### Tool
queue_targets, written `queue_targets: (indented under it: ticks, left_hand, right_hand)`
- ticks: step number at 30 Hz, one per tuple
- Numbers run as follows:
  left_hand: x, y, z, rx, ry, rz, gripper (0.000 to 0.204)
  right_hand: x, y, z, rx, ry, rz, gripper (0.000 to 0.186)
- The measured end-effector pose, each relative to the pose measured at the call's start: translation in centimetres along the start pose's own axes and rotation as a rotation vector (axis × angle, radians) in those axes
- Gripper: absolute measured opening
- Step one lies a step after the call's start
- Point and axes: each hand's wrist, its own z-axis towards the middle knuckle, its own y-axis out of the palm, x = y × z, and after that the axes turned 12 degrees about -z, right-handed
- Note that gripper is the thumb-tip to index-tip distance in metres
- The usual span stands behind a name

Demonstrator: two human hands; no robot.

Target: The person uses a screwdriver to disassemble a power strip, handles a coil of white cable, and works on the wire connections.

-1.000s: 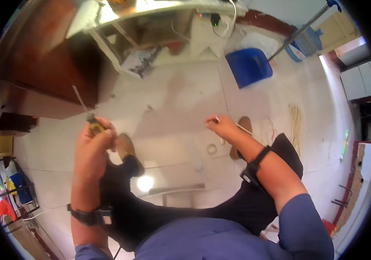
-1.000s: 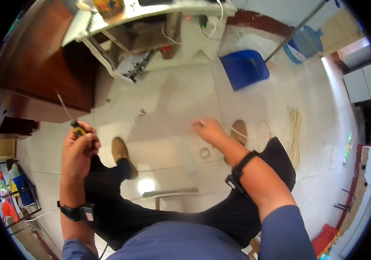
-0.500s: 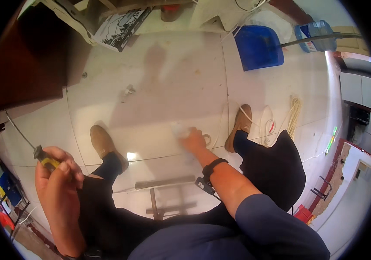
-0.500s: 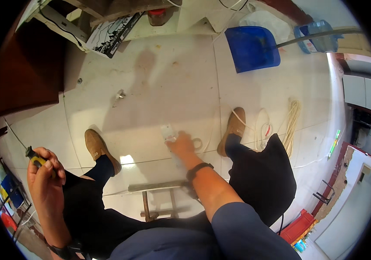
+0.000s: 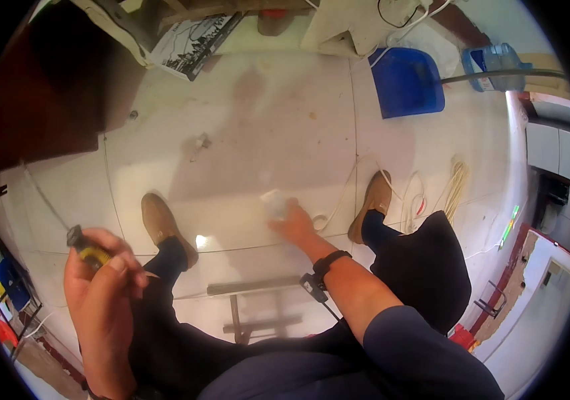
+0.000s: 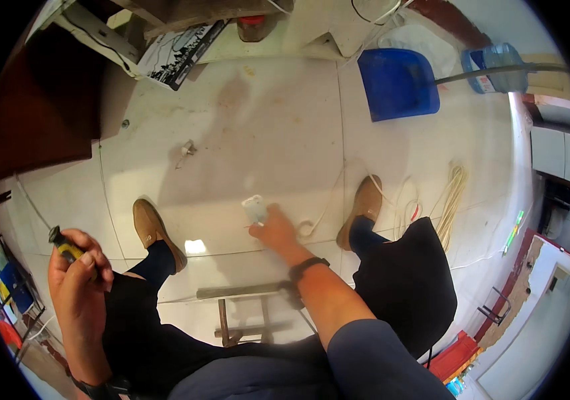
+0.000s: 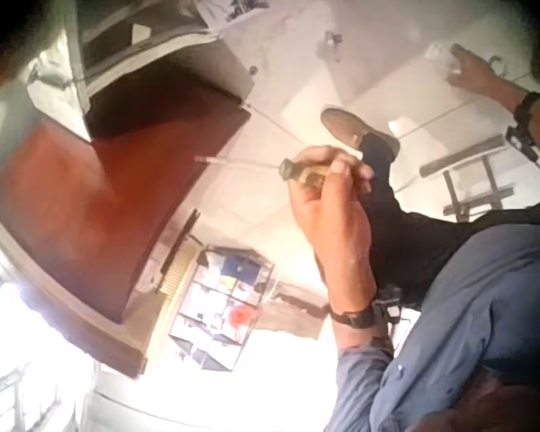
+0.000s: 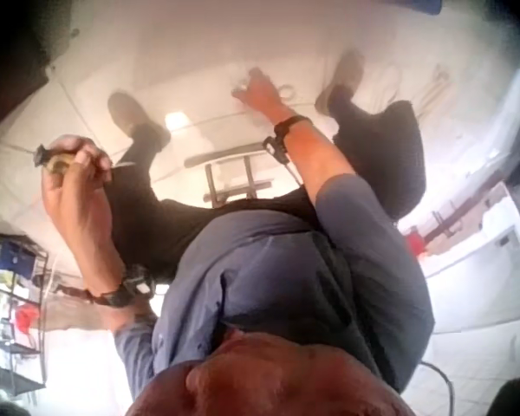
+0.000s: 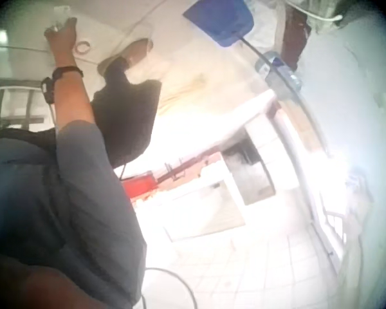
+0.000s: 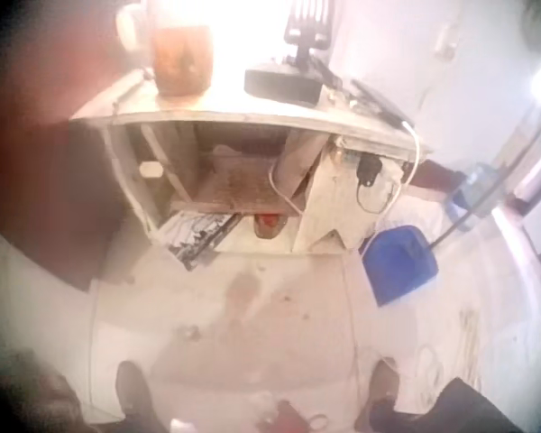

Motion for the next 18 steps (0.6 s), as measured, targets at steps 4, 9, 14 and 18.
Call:
queue_targets:
  ticks: [4, 9, 14, 18]
  left_hand:
    - [0.1, 0.4, -1.3, -0.047, 0.103, 0.004, 0.016]
    - [-1.5, 1.1, -2.3, -0.217, 0.18, 0.043, 0.011]
    - [-5.0, 5.0, -4.5, -0.604, 0.175, 0.019, 0.011]
    - [-5.6, 8.1, -6.2, -0.751, 0.306, -0.054, 0.013]
  right_hand:
    - [-6.3, -5.1, -0.8, -0.008, -0.009, 0.072, 0.068]
    - [-13.6, -14.2, -4.7, 0.033, -0.245, 0.498, 0.064]
    - [-17.7, -23.3, -12.7, 0.047, -0.39, 0.585, 0.055]
    - [-16.1, -26.2, -16.3, 0.173, -0.499, 0.676, 0.05]
